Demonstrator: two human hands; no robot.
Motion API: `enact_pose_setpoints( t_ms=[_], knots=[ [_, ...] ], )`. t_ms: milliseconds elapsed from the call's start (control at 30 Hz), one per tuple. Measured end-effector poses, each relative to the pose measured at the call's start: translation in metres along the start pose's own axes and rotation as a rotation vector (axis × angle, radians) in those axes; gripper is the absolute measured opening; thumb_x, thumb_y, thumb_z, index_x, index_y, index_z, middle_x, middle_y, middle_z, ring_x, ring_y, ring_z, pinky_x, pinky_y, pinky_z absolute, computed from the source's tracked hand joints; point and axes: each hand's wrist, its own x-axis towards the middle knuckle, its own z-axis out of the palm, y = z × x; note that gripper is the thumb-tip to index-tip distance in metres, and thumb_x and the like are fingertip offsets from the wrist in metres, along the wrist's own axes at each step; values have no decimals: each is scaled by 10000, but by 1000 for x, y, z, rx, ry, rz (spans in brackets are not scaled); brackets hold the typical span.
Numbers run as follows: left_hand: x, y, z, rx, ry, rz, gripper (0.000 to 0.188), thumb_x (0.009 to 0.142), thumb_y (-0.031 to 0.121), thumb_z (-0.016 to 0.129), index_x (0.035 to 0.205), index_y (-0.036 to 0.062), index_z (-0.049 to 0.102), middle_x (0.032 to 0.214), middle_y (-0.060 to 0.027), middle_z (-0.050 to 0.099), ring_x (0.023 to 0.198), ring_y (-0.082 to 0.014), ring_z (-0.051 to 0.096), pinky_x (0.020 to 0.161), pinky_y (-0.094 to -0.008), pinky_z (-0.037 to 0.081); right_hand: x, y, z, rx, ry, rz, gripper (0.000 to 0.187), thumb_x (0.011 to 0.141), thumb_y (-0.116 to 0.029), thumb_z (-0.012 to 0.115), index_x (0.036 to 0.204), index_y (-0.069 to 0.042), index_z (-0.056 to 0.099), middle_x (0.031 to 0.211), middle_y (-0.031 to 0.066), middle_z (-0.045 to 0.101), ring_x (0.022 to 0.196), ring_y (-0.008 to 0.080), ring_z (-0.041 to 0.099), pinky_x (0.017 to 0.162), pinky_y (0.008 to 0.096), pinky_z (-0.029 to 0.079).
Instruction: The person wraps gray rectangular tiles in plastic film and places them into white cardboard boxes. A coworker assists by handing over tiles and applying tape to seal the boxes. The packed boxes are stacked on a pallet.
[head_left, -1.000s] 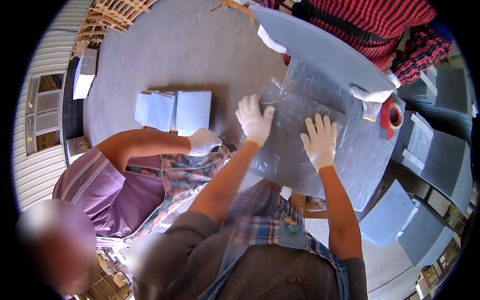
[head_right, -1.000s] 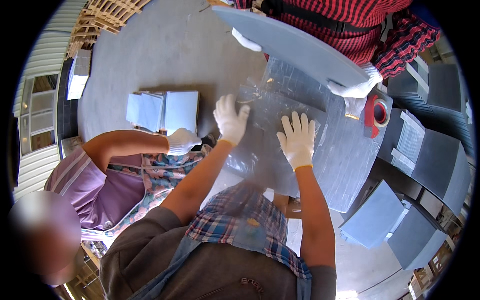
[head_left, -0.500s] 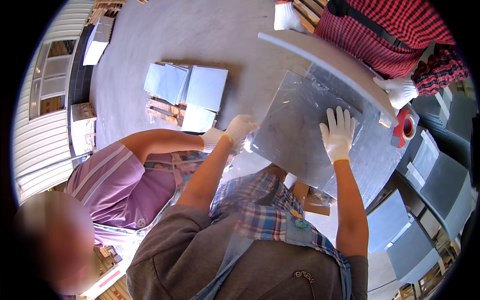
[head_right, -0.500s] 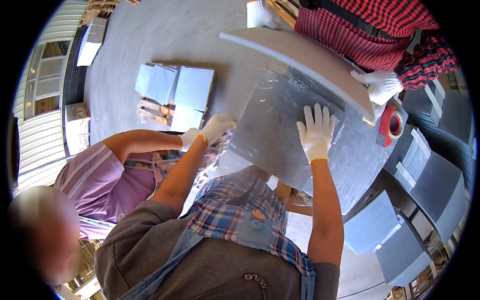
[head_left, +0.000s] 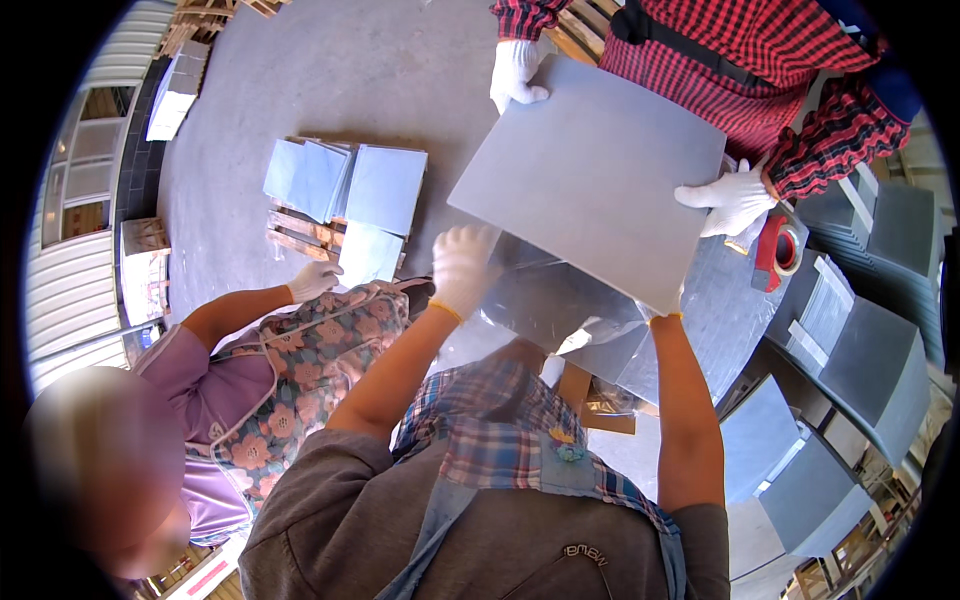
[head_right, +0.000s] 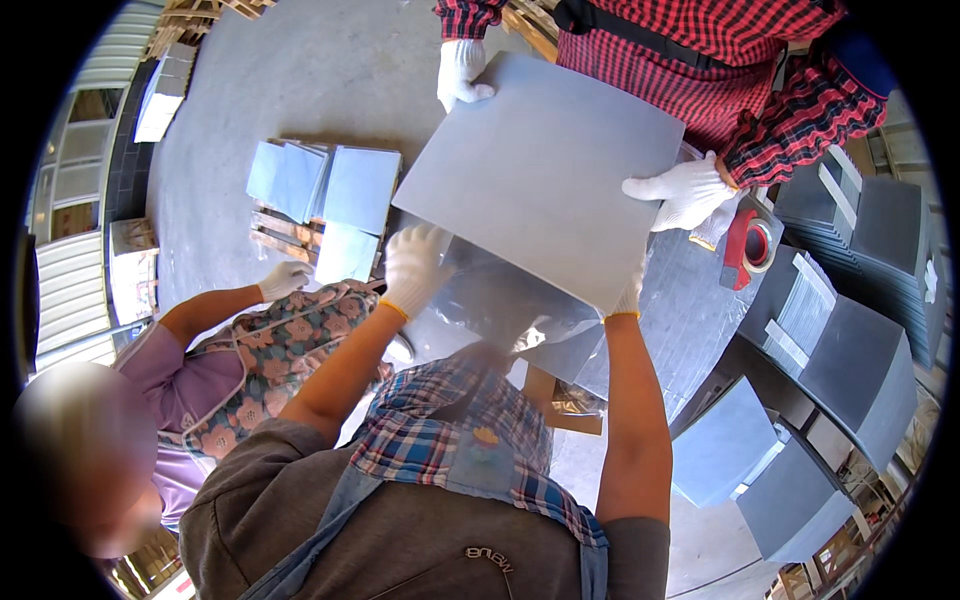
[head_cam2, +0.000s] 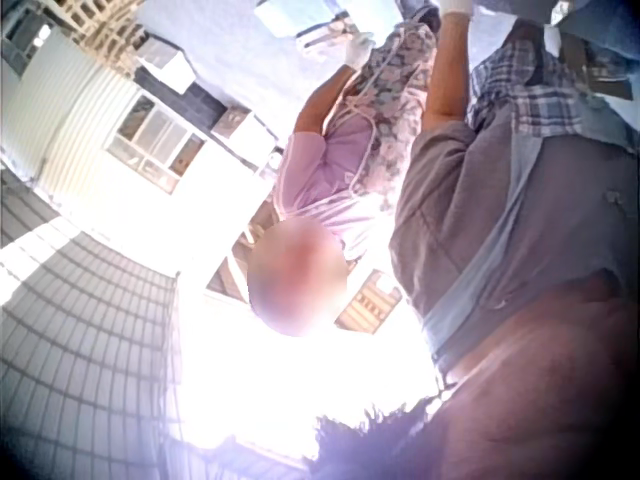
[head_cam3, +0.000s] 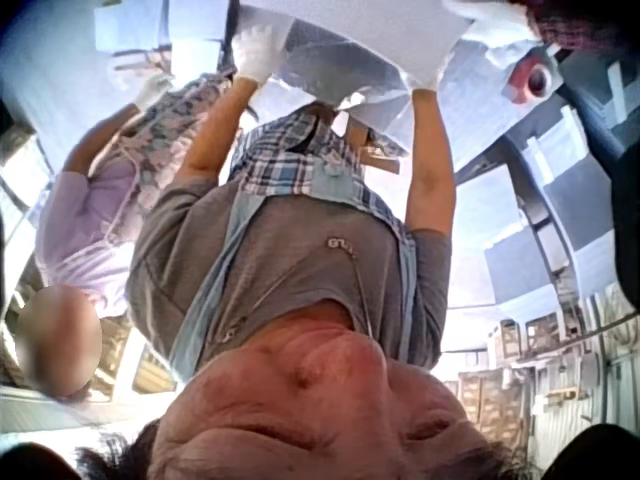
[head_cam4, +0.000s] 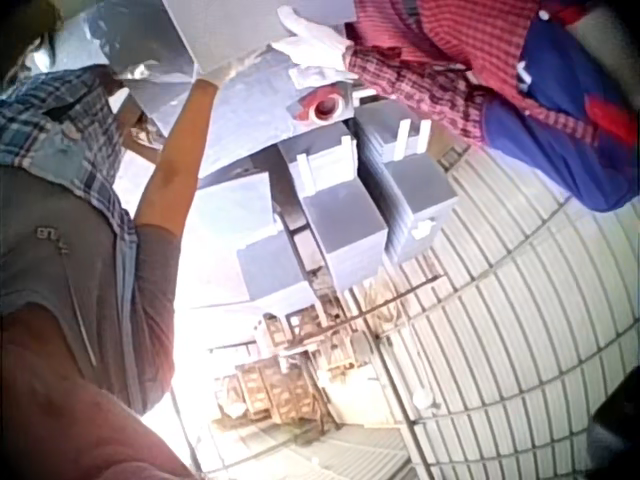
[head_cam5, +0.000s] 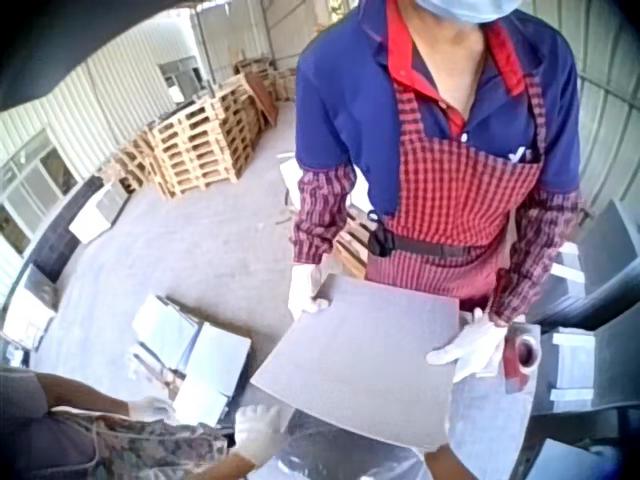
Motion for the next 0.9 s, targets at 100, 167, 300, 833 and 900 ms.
enact_pose_setpoints(
  t_ms=[100,167,300,833,900],
  knots=[
    [-2,15,14,-97,104,327,732,753,446,754,1378,128,545,1426,-185,499,1377,-365,395,1150,-490,302,-9,-24,12,599,72,214,409,1050,-273,476,1388,-43,457,1296,87,597,1130,226,620,939,353,536],
    [-8,21,18,-150,132,451,721,774,428,743,1390,124,525,1436,-191,484,1375,-367,388,1137,-487,307,-10,-26,9,117,41,27,391,1051,-240,488,1388,-43,456,1288,81,597,1132,214,618,940,350,534],
    [-44,57,0,-176,110,462,589,832,370,717,1325,81,573,1288,-165,565,1227,-345,495,1007,-489,391,-15,-27,5,-276,9,-91,392,1071,-256,442,1419,-77,446,1295,74,593,1144,224,611,948,365,532],
    [-109,139,46,-757,25,415,752,760,284,788,1384,39,448,910,-121,640,885,-314,605,785,-455,447,-15,-106,24,-1713,16,-673,420,948,-296,585,1314,-90,578,1288,117,608,1275,339,515,1099,518,390],
    [-110,136,45,-696,97,494,657,774,266,768,1343,65,508,891,-109,621,864,-305,590,762,-459,433,-18,-123,13,-1704,23,-561,435,921,-326,605,1297,-109,618,1383,126,565,1352,341,447,1145,530,320]
  ],
)
